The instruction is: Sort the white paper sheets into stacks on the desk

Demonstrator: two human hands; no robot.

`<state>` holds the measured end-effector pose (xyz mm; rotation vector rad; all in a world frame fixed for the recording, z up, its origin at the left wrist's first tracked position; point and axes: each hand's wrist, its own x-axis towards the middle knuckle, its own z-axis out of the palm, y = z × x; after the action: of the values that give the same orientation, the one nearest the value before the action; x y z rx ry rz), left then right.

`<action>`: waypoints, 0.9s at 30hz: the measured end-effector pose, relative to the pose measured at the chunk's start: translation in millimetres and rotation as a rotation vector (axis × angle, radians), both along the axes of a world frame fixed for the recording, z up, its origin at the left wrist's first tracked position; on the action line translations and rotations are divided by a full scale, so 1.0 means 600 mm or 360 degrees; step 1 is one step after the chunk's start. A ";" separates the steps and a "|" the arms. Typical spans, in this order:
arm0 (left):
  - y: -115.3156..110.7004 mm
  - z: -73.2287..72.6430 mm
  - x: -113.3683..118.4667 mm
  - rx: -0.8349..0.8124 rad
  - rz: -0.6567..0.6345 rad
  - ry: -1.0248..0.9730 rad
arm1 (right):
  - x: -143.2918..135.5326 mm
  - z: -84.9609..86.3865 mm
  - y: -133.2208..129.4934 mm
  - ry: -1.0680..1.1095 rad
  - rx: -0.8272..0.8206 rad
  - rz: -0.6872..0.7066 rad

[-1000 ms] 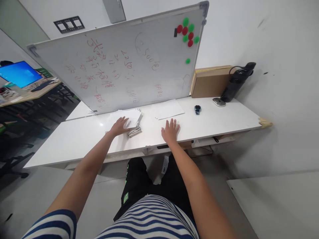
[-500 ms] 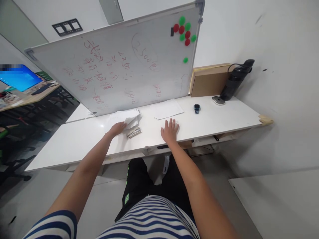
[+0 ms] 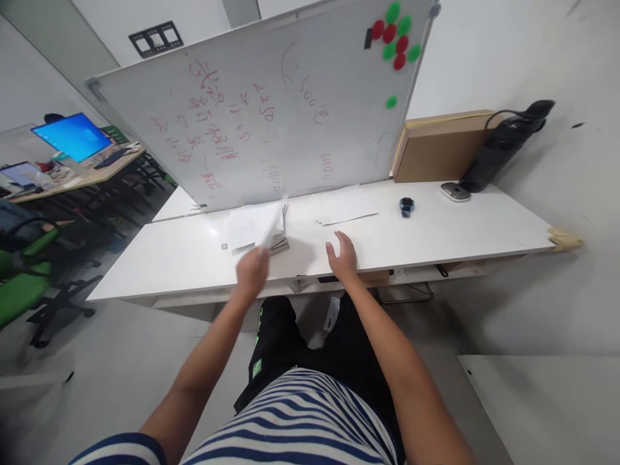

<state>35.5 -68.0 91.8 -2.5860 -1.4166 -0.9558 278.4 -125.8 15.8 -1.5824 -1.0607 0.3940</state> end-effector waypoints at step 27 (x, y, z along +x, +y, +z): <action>-0.124 -0.135 -0.020 -0.1819 0.0089 -0.1555 | -0.024 -0.060 -0.232 0.1236 -0.0550 0.0160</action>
<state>23.4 -142.6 10.7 -2.6608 -2.9567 -2.0173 264.1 -265.1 -20.0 -1.4626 -0.4774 1.1976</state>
